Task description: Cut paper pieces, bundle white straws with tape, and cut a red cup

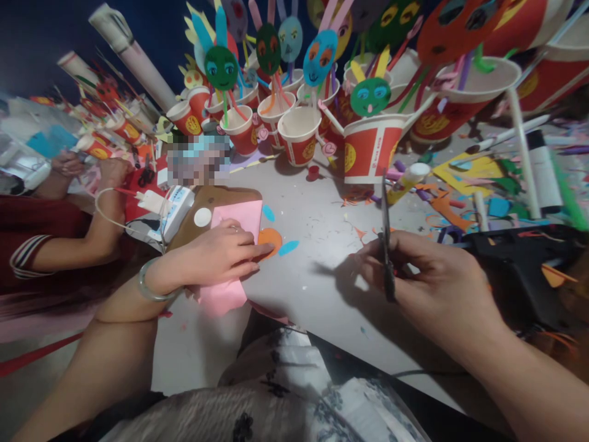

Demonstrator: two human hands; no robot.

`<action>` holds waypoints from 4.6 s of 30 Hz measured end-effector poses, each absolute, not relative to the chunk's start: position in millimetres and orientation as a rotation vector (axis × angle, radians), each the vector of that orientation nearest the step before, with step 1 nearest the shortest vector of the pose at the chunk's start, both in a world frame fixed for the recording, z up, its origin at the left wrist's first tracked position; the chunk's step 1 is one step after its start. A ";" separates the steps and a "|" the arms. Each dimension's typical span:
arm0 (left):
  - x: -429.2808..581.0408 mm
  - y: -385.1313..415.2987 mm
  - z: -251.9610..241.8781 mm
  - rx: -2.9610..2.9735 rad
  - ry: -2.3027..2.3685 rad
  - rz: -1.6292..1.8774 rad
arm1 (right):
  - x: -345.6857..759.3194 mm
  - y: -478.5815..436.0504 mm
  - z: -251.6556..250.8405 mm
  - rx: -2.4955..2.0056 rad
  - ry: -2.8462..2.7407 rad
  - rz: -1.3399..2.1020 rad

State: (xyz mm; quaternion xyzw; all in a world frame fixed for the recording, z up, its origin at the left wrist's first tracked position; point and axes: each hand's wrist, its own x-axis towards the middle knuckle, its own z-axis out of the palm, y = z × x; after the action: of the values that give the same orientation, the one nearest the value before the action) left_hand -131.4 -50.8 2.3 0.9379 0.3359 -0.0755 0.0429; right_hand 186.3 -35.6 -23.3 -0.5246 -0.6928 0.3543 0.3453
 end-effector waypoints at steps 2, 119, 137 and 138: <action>-130.3 -50.7 2.1 2.870 1.034 -0.243 | 185.9 -35.5 -21.7 -1.369 -1.804 0.918; -120.7 -60.5 17.0 2.898 0.998 -0.409 | 183.0 -36.8 -16.8 -1.401 -1.787 0.939; -133.6 -65.6 35.4 2.531 1.458 0.617 | 173.1 -35.3 -3.6 -1.341 -1.831 1.109; -136.7 -68.4 31.0 2.501 1.468 0.639 | 167.4 -37.2 0.0 -1.325 -1.826 1.171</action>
State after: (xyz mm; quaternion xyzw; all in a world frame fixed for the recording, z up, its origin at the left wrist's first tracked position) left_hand -136.7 -68.4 31.0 0.8390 0.4927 0.2144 0.0859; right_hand 167.4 -37.2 0.0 -0.4979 -0.6864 0.4402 0.2952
